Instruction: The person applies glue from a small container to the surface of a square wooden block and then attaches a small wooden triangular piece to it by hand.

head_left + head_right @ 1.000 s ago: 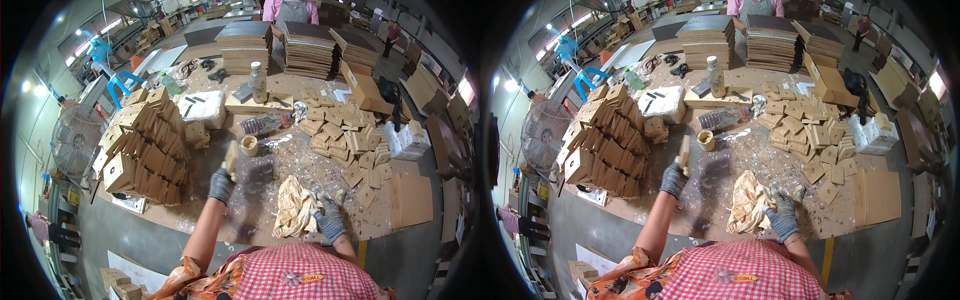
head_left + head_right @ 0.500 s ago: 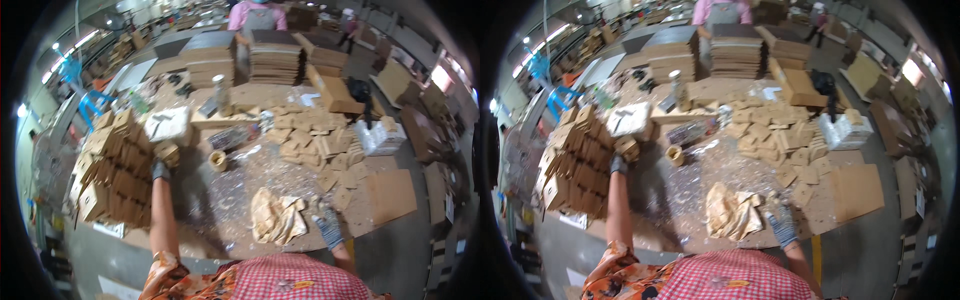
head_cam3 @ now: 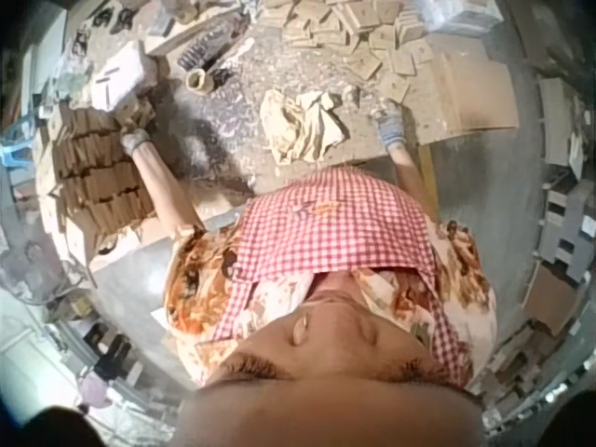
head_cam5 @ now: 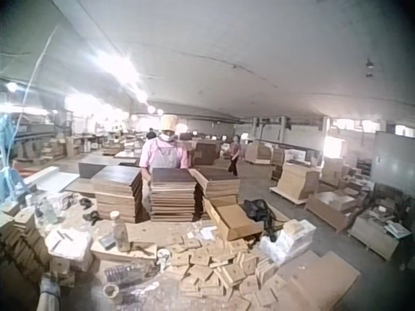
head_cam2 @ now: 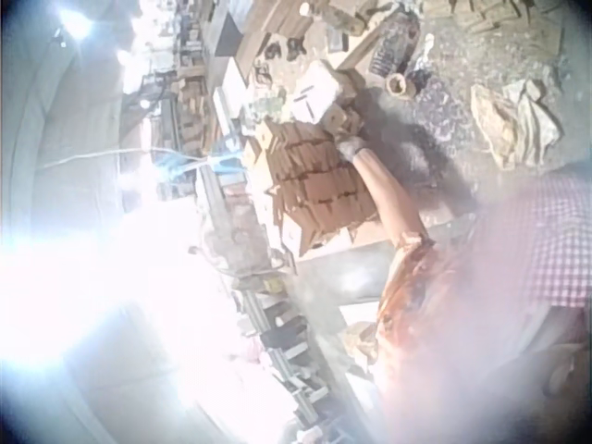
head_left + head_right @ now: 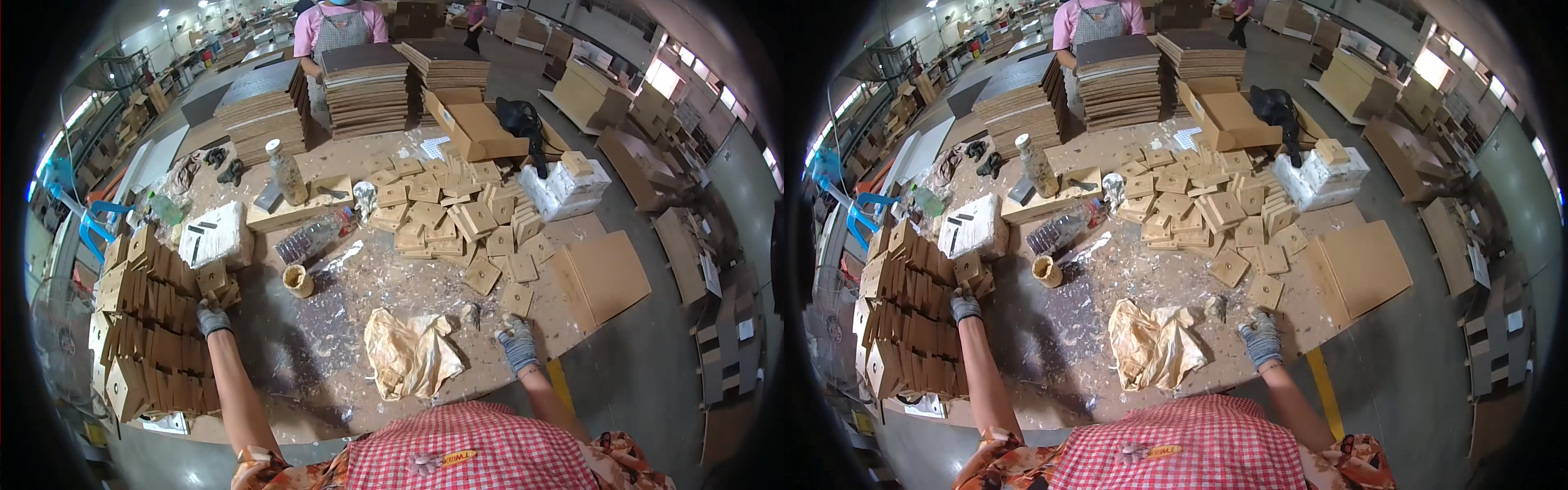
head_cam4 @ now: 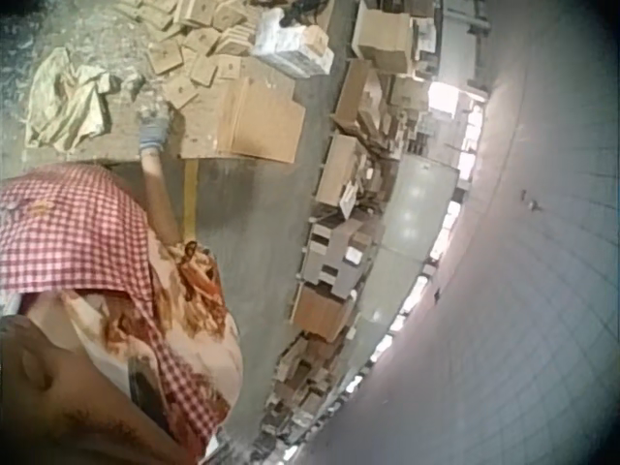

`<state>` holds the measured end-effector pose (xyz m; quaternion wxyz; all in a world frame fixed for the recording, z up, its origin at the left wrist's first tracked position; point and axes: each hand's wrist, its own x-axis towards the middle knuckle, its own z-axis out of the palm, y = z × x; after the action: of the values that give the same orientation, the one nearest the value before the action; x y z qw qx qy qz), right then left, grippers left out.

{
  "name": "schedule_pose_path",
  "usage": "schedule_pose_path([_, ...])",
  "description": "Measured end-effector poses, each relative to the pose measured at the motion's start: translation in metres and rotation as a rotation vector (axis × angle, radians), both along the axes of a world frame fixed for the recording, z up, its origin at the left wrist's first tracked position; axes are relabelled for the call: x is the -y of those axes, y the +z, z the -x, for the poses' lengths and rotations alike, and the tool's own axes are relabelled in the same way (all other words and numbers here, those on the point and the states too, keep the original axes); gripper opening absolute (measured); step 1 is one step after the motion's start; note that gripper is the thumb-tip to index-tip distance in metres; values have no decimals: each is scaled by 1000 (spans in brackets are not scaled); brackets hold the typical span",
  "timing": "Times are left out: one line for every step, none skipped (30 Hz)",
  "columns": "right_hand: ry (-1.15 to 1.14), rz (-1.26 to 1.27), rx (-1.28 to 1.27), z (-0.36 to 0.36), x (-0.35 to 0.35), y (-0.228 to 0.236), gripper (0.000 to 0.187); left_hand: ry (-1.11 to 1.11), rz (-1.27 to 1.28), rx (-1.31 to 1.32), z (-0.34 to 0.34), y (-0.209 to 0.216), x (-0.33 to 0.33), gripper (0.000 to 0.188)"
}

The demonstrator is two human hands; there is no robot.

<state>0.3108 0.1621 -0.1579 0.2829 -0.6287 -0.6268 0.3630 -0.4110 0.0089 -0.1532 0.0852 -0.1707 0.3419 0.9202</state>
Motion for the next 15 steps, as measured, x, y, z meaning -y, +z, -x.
schedule_pose_path([-6,1,-2,0,-2,-5,45,-6,1,-2,-15,2,-6,6])
schedule_pose_path([63,-34,1,1,-1,-9,48,-44,-8,-16,-26,1,-2,9])
schedule_pose_path([132,-70,2,3,1,-13,52,-82,-19,-30,-37,1,-1,15])
schedule_pose_path([144,-60,-6,13,5,-8,52,-119,-41,-41,-48,-4,5,15])
schedule_pose_path([134,-22,44,26,8,5,57,-189,-85,10,-55,-7,10,14])
schedule_pose_path([127,13,90,39,8,12,63,-519,-240,-379,-65,-20,21,13])
schedule_pose_path([134,18,85,45,4,7,63,-374,-87,-246,-95,-11,1,15])
schedule_pose_path([174,-108,218,52,2,4,67,-242,14,-220,-116,-3,-11,25])
schedule_pose_path([190,-236,360,53,-2,2,71,-280,49,-278,-147,13,-31,36])
schedule_pose_path([236,-187,395,61,-5,7,74,-231,120,-273,-176,33,-42,38])
schedule_pose_path([241,-188,389,64,-8,2,74,-223,123,-301,-194,41,-50,36])
schedule_pose_path([268,-165,351,64,-12,-5,73,-257,181,-340,-212,50,-60,34])
schedule_pose_path([291,-142,315,61,-14,-8,73,-295,239,-378,-228,57,-70,32])
schedule_pose_path([286,-215,387,71,-10,3,67,-327,313,-446,-237,55,-77,31])
schedule_pose_path([286,-211,387,76,-11,4,67,-362,386,-513,-247,52,-83,30])
